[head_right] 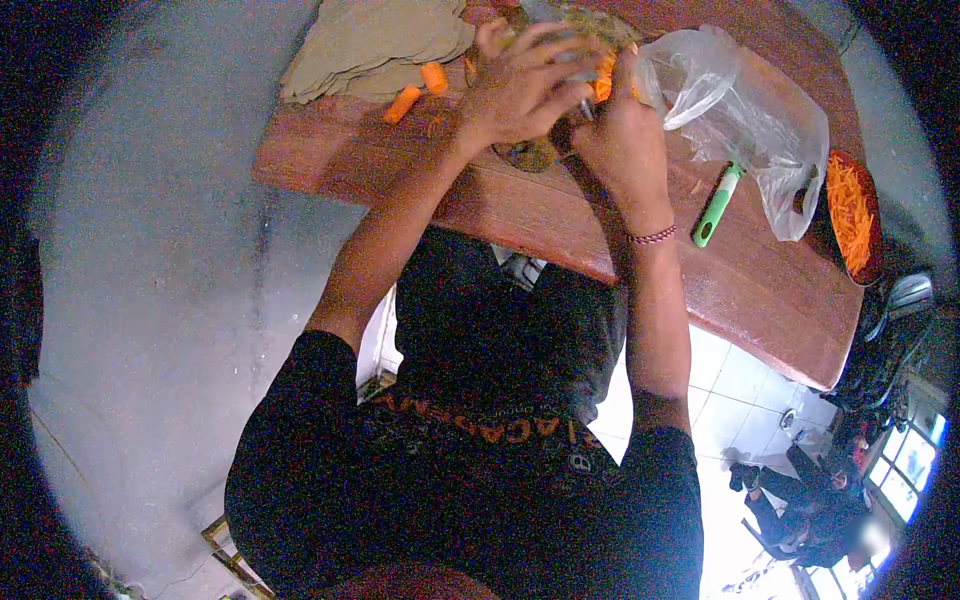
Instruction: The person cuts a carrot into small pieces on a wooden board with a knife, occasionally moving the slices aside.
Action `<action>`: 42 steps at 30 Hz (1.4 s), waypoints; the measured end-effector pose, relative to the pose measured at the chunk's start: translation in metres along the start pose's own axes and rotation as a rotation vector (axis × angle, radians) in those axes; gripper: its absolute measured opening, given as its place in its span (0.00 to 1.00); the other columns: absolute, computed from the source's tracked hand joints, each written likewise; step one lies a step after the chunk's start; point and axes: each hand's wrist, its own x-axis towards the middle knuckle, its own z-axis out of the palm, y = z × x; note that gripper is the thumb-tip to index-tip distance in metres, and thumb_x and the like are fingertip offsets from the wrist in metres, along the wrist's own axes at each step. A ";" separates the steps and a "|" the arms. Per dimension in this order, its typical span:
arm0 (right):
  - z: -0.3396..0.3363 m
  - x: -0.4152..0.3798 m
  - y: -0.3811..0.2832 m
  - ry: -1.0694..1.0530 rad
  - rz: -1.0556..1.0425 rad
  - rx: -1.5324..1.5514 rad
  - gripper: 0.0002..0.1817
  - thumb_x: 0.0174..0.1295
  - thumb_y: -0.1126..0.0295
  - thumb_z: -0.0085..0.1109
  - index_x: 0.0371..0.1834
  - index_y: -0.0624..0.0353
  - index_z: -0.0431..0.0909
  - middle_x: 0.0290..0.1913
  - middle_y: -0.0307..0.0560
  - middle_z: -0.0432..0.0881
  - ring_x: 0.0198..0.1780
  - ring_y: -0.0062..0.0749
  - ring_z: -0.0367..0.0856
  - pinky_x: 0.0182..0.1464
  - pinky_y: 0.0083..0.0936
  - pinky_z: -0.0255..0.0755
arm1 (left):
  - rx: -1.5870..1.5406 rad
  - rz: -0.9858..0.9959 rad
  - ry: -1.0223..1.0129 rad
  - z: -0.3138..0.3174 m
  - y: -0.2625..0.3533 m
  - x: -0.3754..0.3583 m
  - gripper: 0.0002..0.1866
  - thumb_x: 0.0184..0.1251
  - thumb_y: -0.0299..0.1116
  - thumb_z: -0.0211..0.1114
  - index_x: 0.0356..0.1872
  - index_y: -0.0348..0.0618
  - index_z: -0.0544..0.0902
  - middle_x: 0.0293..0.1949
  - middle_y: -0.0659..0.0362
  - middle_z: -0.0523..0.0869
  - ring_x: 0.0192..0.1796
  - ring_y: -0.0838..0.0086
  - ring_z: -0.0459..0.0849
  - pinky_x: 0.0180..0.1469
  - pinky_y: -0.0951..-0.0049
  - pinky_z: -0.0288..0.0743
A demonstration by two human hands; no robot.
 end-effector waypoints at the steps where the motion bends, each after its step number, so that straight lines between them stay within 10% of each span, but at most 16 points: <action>1: -0.001 0.001 0.000 0.000 0.002 0.001 0.45 0.55 0.66 0.64 0.74 0.74 0.53 0.33 0.72 0.83 0.35 0.64 0.85 0.37 0.49 0.80 | -0.001 0.001 -0.002 -0.004 -0.005 -0.002 0.18 0.72 0.53 0.57 0.52 0.60 0.87 0.56 0.68 0.85 0.67 0.65 0.73 0.67 0.36 0.46; 7: -0.003 -0.001 0.004 0.033 0.069 -0.021 0.50 0.56 0.54 0.73 0.75 0.67 0.56 0.28 0.65 0.84 0.35 0.60 0.86 0.36 0.43 0.78 | -0.145 -0.417 -0.327 -0.081 -0.039 -0.046 0.11 0.65 0.39 0.68 0.44 0.46 0.86 0.44 0.53 0.88 0.48 0.56 0.84 0.56 0.56 0.72; 20: 0.000 0.000 0.013 0.032 0.131 -0.004 0.49 0.55 0.58 0.72 0.75 0.66 0.55 0.24 0.61 0.82 0.31 0.57 0.86 0.33 0.43 0.76 | -0.074 -0.392 -0.538 -0.098 -0.057 -0.059 0.10 0.65 0.33 0.67 0.44 0.40 0.85 0.42 0.47 0.86 0.48 0.53 0.84 0.54 0.56 0.75; 24: -0.007 0.002 0.007 -0.002 0.176 0.005 0.49 0.55 0.59 0.72 0.76 0.66 0.54 0.25 0.61 0.82 0.32 0.56 0.86 0.34 0.43 0.76 | -0.185 -0.384 -0.062 -0.094 -0.087 0.038 0.09 0.63 0.36 0.68 0.39 0.42 0.87 0.34 0.51 0.87 0.38 0.59 0.85 0.43 0.59 0.77; 26: -0.009 0.004 0.007 0.001 0.172 -0.011 0.49 0.55 0.59 0.72 0.76 0.66 0.55 0.25 0.61 0.83 0.32 0.55 0.86 0.35 0.42 0.77 | -0.287 -0.572 -0.040 -0.117 -0.063 0.117 0.17 0.70 0.42 0.65 0.50 0.39 0.87 0.50 0.48 0.88 0.61 0.59 0.82 0.67 0.61 0.68; 28: -0.012 0.004 0.006 -0.092 0.245 0.057 0.49 0.54 0.66 0.67 0.76 0.71 0.50 0.33 0.72 0.83 0.38 0.66 0.84 0.39 0.49 0.79 | -0.057 -0.117 0.147 -0.067 -0.146 0.146 0.16 0.72 0.40 0.62 0.50 0.38 0.86 0.46 0.46 0.88 0.50 0.54 0.85 0.53 0.62 0.76; 32: -0.014 0.005 0.007 -0.082 0.246 0.060 0.49 0.53 0.67 0.67 0.76 0.71 0.50 0.31 0.71 0.83 0.37 0.64 0.85 0.38 0.49 0.78 | 0.167 -0.145 0.203 -0.055 -0.157 0.154 0.16 0.72 0.38 0.61 0.52 0.40 0.85 0.44 0.46 0.88 0.46 0.51 0.86 0.49 0.60 0.77; 34: -0.018 0.004 0.001 -0.064 0.255 0.095 0.49 0.54 0.65 0.68 0.76 0.70 0.50 0.29 0.69 0.83 0.36 0.63 0.85 0.37 0.49 0.78 | -0.076 -0.461 -0.103 -0.089 -0.130 0.136 0.16 0.72 0.37 0.59 0.54 0.41 0.84 0.49 0.45 0.87 0.52 0.51 0.85 0.53 0.58 0.77; 37: -0.015 0.001 0.002 -0.022 0.200 0.066 0.49 0.56 0.62 0.69 0.76 0.69 0.51 0.27 0.67 0.83 0.35 0.63 0.85 0.37 0.48 0.78 | -0.251 -0.157 -0.317 -0.074 -0.174 0.066 0.13 0.65 0.39 0.70 0.41 0.41 0.86 0.40 0.54 0.89 0.44 0.64 0.87 0.51 0.65 0.78; 42: -0.021 0.003 -0.006 -0.056 0.261 0.101 0.48 0.57 0.59 0.69 0.76 0.67 0.53 0.28 0.67 0.83 0.35 0.62 0.86 0.36 0.47 0.79 | -0.097 -0.333 -0.660 -0.092 -0.106 -0.008 0.11 0.61 0.38 0.70 0.43 0.46 0.87 0.39 0.59 0.89 0.45 0.61 0.85 0.50 0.61 0.76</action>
